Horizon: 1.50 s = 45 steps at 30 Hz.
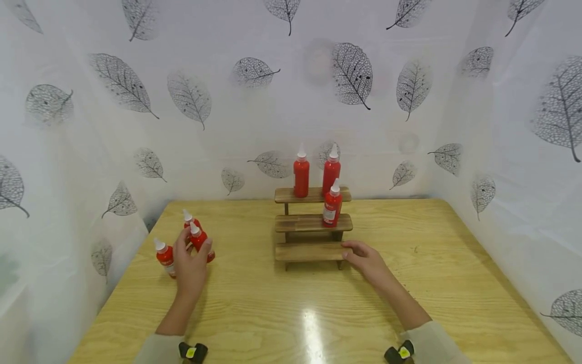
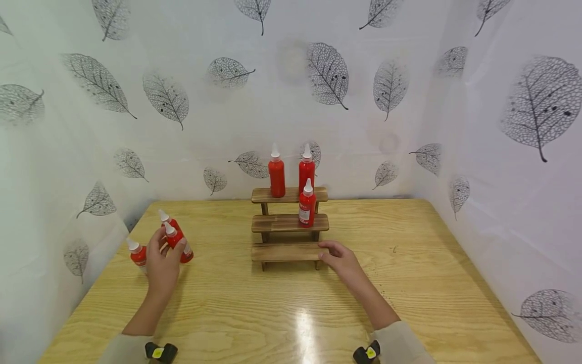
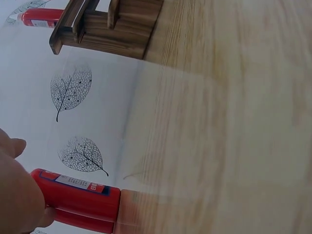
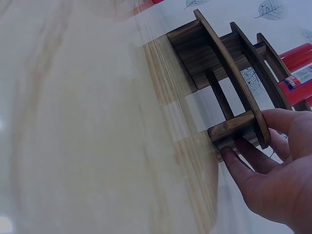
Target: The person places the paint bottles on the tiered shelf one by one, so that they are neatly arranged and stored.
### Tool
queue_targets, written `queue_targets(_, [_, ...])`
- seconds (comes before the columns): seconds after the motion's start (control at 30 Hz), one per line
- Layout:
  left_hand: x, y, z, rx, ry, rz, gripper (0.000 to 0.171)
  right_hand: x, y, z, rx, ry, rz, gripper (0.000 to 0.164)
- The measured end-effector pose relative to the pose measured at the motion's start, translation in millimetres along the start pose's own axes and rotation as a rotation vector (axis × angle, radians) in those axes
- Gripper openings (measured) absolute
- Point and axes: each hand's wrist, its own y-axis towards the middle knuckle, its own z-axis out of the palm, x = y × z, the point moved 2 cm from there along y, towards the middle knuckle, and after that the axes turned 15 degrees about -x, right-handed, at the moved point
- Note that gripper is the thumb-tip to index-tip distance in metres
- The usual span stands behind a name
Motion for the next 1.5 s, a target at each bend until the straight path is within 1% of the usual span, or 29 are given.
queue_targets(0.23, [4.9, 3.5, 4.2, -0.013, -0.036, 0.016, 0.055, -0.5, 0.2, 0.3, -0.003, -0.009, -0.005, 0.045])
queue_targets(0.3, [6.3, 4.7, 5.9, -0.014, -0.027, 0.013, 0.053, -0.8, 0.3, 0.4, -0.009, -0.009, -0.003, 0.045])
queue_targets(0.47, [8.4, 6.3, 9.7, 0.000, 0.009, -0.018, 0.051, -0.5, 0.2, -0.1, -0.014, -0.017, -0.005, 0.046])
queue_targets(0.7, [9.8, 8.8, 14.4, 0.007, 0.015, 0.006, 0.049, 2.1, -2.1, -0.6, -0.012, -0.012, -0.007, 0.047])
queue_targets(0.97, [10.8, 11.8, 17.0, -0.004, 0.042, -0.006, 0.048, 0.7, -0.6, 0.2, -0.023, -0.022, -0.009, 0.046])
queue_targets(1.07, [6.4, 9.5, 17.7, 0.020, 0.052, -0.038, 0.052, 0.4, 0.0, 0.0, -0.016, -0.030, -0.017, 0.047])
queue_targets(1.17, [-1.5, 5.1, 19.3, 0.074, 0.038, -0.081, 0.057, 0.0, 0.0, 0.0, -0.016, -0.024, -0.012, 0.046])
queue_targets(1.23, [-7.5, 2.0, 21.1, 0.111, 0.017, -0.095, 0.059, -0.7, 0.0, 0.0, -0.013, -0.026, -0.014, 0.046])
queue_targets(1.33, [-17.3, -2.9, 25.2, 0.153, -0.041, -0.089, 0.060, -1.9, 0.6, 0.0, -0.014, -0.028, -0.013, 0.045])
queue_targets(1.5, [-34.7, -12.1, 34.0, 0.197, -0.098, -0.044, 0.058, -1.7, 1.0, -0.2, -0.013, -0.029, -0.008, 0.046])
